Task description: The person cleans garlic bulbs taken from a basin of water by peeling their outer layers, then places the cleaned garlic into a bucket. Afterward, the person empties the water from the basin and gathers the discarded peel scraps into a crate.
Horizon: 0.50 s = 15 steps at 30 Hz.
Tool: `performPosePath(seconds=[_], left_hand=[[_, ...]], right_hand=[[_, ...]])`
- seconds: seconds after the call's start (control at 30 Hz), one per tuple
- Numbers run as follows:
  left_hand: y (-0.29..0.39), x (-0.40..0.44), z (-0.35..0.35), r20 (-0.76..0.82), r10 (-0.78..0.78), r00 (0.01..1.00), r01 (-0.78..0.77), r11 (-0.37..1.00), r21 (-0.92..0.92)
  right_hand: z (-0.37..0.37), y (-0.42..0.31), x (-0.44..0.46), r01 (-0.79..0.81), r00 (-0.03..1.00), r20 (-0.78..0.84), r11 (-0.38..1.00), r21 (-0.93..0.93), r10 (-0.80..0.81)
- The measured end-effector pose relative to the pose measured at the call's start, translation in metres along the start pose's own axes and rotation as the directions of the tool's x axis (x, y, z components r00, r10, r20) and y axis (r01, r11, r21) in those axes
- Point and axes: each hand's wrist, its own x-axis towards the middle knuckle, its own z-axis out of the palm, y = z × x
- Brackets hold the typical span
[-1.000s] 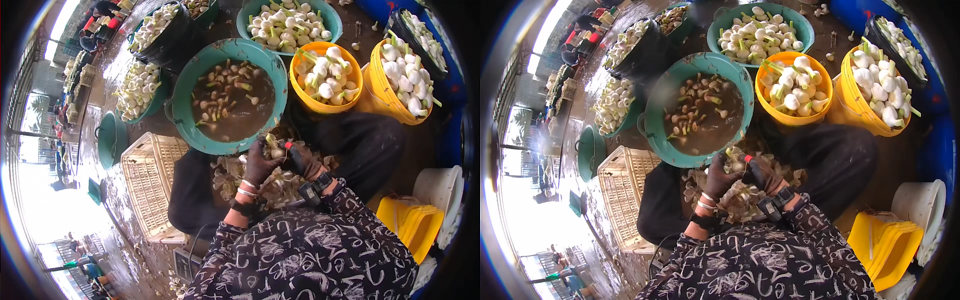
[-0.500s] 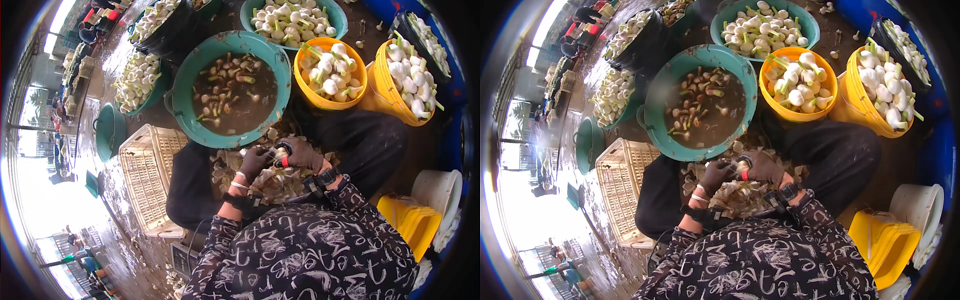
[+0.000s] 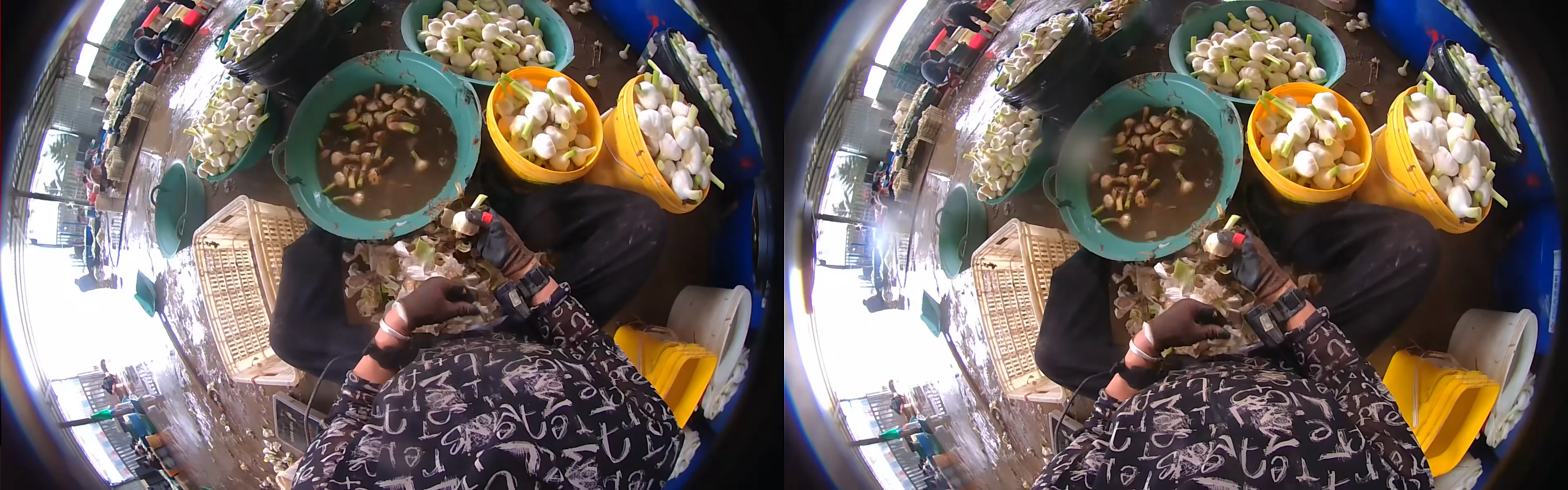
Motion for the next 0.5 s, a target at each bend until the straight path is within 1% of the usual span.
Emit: performPosePath(seconds=[0.03,0.07,0.1,0.13,0.17,0.2,0.23,0.27,0.33,0.37,0.4,0.47,0.5], left_hand=[[0.005,0.001,0.001,-0.108,-0.032,0.994,0.059,0.967,0.249],[0.008,0.003,0.001,-0.217,-0.039,0.975,0.141,0.868,0.475],[0.006,0.009,0.001,-0.470,-0.018,0.882,0.237,0.879,0.413],[0.003,0.016,-0.002,-0.468,-0.018,0.883,0.237,0.879,0.414],[-0.001,0.024,-0.006,-0.579,0.122,0.806,0.069,0.952,0.297],[-0.008,0.032,-0.008,-0.693,0.222,0.685,-0.123,0.974,0.191],[-0.015,0.038,-0.010,-0.618,0.209,0.758,-0.219,0.974,0.060],[-0.021,0.039,-0.010,-0.622,0.209,0.754,-0.219,0.974,0.062],[-0.010,0.038,-0.013,-0.555,0.229,0.800,-0.140,0.970,0.199],[-0.022,0.041,-0.014,-0.556,0.263,0.788,-0.103,0.948,0.303],[-0.021,0.040,-0.013,-0.551,0.261,0.792,-0.102,0.948,0.301],[-0.019,0.035,-0.014,-0.510,0.151,0.847,-0.079,0.984,0.159],[-0.026,0.035,-0.015,-0.512,0.149,0.846,-0.078,0.984,0.158]], right_hand=[[0.002,-0.001,-0.001,-0.144,0.984,-0.084,0.983,0.118,0.155],[0.003,-0.002,-0.002,-0.272,0.938,-0.149,0.930,0.246,0.314],[0.004,-0.006,0.001,-0.366,0.924,-0.057,0.916,0.161,0.379],[0.011,-0.013,-0.001,-0.365,0.924,-0.058,0.917,0.163,0.378],[0.019,-0.018,-0.003,-0.373,0.922,-0.096,0.927,0.029,0.374],[0.028,-0.026,-0.006,-0.384,0.920,-0.132,0.917,-0.108,0.370],[0.037,-0.034,-0.004,-0.400,0.916,-0.192,0.851,-0.340,0.353],[0.040,-0.033,-0.004,-0.399,0.916,-0.187,0.851,-0.342,0.354],[0.043,-0.032,-0.003,-0.258,0.965,-0.186,0.810,-0.527,0.186],[0.041,-0.032,-0.004,-0.261,0.964,-0.192,0.810,-0.525,0.186],[0.037,-0.032,-0.003,-0.261,0.965,-0.180,0.756,-0.600,0.190],[0.029,-0.031,-0.001,-0.247,0.967,-0.149,0.629,-0.737,0.204],[0.023,-0.027,-0.001,-0.247,0.967,-0.148,0.628,-0.738,0.207]])
